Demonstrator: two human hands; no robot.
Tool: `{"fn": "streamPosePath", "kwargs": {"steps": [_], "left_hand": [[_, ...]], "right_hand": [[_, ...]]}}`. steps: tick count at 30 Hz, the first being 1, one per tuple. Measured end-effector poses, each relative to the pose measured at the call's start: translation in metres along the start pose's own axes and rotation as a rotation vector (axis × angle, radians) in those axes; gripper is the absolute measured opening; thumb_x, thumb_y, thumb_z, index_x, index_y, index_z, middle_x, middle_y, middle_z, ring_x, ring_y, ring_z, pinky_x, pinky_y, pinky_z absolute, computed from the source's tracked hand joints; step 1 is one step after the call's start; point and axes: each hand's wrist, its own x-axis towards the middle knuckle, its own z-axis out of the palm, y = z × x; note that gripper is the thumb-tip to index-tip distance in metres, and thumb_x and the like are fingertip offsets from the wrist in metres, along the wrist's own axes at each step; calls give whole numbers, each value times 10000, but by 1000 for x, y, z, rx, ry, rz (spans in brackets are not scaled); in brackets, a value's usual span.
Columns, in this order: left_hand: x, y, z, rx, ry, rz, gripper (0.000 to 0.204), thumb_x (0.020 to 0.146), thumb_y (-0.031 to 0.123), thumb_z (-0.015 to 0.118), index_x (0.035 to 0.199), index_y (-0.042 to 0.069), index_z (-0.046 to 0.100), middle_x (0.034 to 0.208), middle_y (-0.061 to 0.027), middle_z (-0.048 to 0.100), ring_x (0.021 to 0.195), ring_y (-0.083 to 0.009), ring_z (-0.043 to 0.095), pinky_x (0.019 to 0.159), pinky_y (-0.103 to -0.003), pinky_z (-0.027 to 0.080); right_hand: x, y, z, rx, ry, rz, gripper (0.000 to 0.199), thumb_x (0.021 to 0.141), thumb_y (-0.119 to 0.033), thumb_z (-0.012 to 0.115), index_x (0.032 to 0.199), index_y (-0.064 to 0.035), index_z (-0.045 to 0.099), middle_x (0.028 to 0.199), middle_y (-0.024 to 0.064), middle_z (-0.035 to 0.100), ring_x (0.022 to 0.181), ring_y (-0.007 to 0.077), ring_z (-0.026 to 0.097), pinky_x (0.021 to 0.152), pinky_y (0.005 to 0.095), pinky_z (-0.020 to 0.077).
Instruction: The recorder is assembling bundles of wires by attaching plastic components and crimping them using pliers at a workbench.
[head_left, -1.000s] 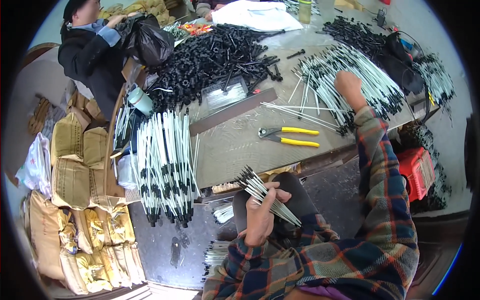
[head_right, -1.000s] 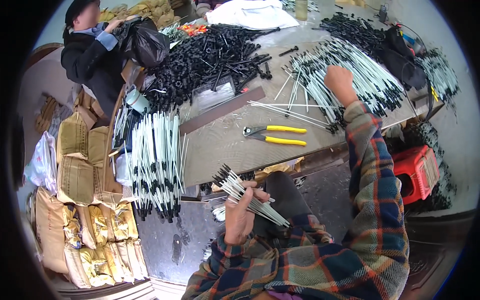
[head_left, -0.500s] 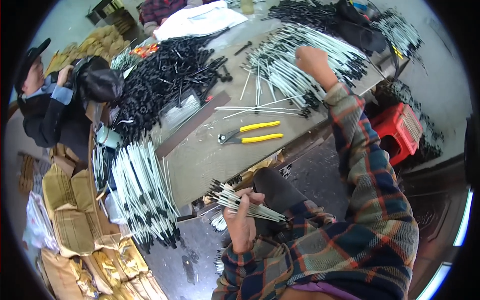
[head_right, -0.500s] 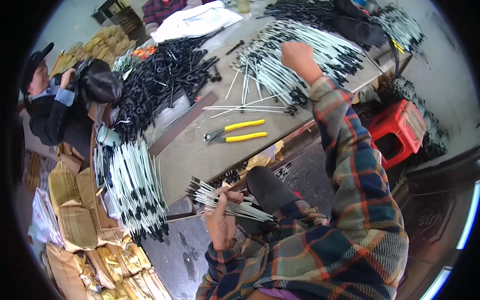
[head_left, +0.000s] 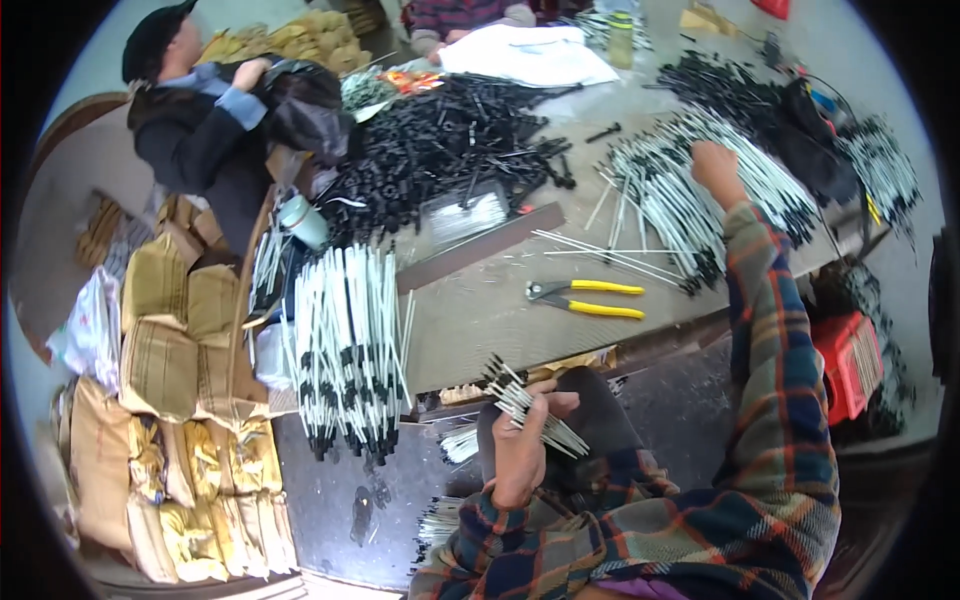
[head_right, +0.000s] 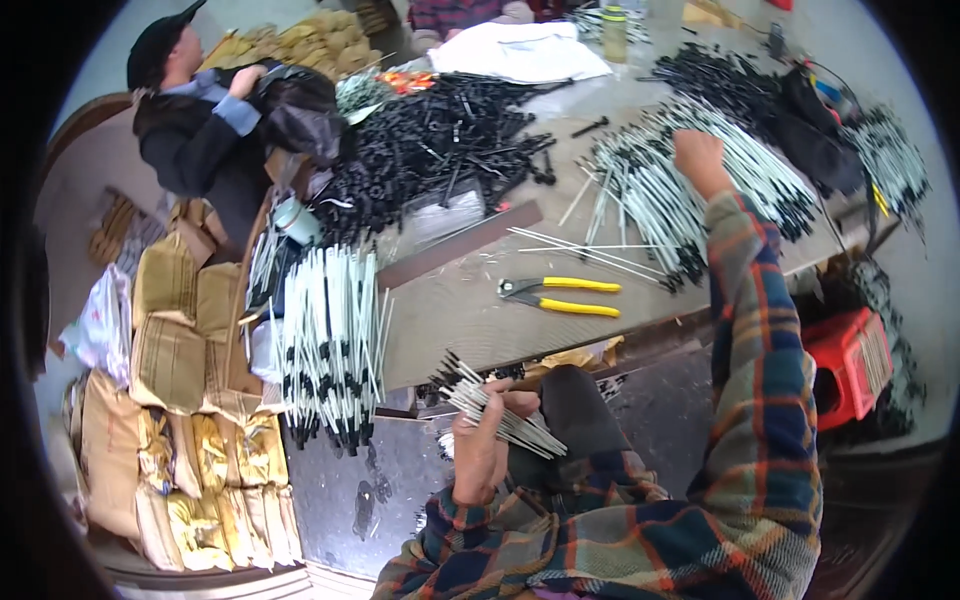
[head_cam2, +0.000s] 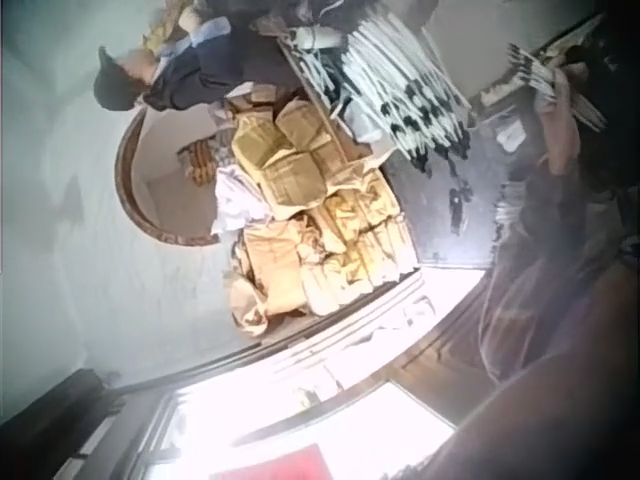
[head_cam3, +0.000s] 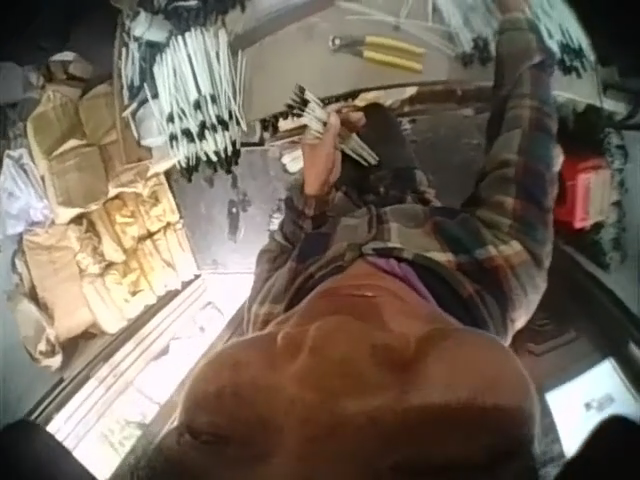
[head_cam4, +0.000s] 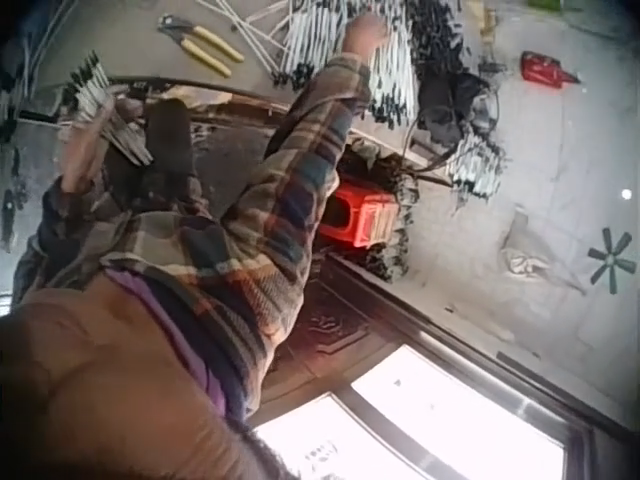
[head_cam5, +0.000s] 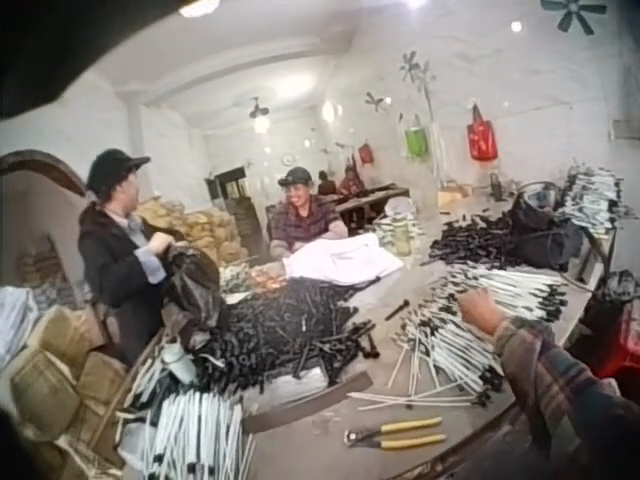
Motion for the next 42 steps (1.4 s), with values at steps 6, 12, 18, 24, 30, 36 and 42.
{"fn": "streamPosePath", "kwargs": {"steps": [6,12,18,24,30,36,42], "left_hand": [[4,2,0,-44,22,-53,261,926,160,464,1084,-38,528,908,-122,640,844,-175,609,800,-298,476],[8,-3,6,-70,-26,-103,265,928,172,463,1076,-36,536,905,-116,638,837,-171,608,792,-300,482],[2,1,-1,-65,-6,-93,273,929,181,463,1076,-37,535,898,-120,637,824,-170,608,775,-306,482],[4,-8,12,-54,-52,-97,264,927,169,461,1070,-44,524,885,-127,635,810,-183,606,753,-301,481],[1,-3,10,-28,68,-77,257,918,184,476,1049,-35,502,824,-147,623,758,-226,595,732,-346,479],[-1,-4,15,-42,36,-74,256,920,176,470,1057,-39,496,825,-151,621,758,-228,594,731,-349,478],[2,-9,2,-26,1,-71,305,931,197,449,1112,-48,463,859,-151,622,761,-223,603,721,-357,498]], "right_hand": [[8,9,-10,379,147,139,202,789,-246,483,843,-86,594,795,159,626,761,354,599,639,470,459],[3,19,-4,487,158,52,223,853,-270,495,976,-90,544,755,171,610,743,354,588,621,435,439],[-22,-27,-39,672,197,-325,248,827,-295,576,982,-102,564,761,108,542,633,276,535,581,389,425],[-31,41,-3,340,37,-248,225,792,-286,594,798,-62,619,817,123,575,725,325,577,608,417,450],[-9,12,-46,802,-322,-418,262,837,-225,507,771,11,599,667,79,601,598,173,541,610,325,453],[12,31,-26,333,222,-172,135,778,-165,513,775,-45,576,709,124,608,626,296,592,569,412,452],[24,24,5,54,8,-146,100,721,-174,569,758,-92,613,832,103,615,738,318,601,616,436,466]]}}
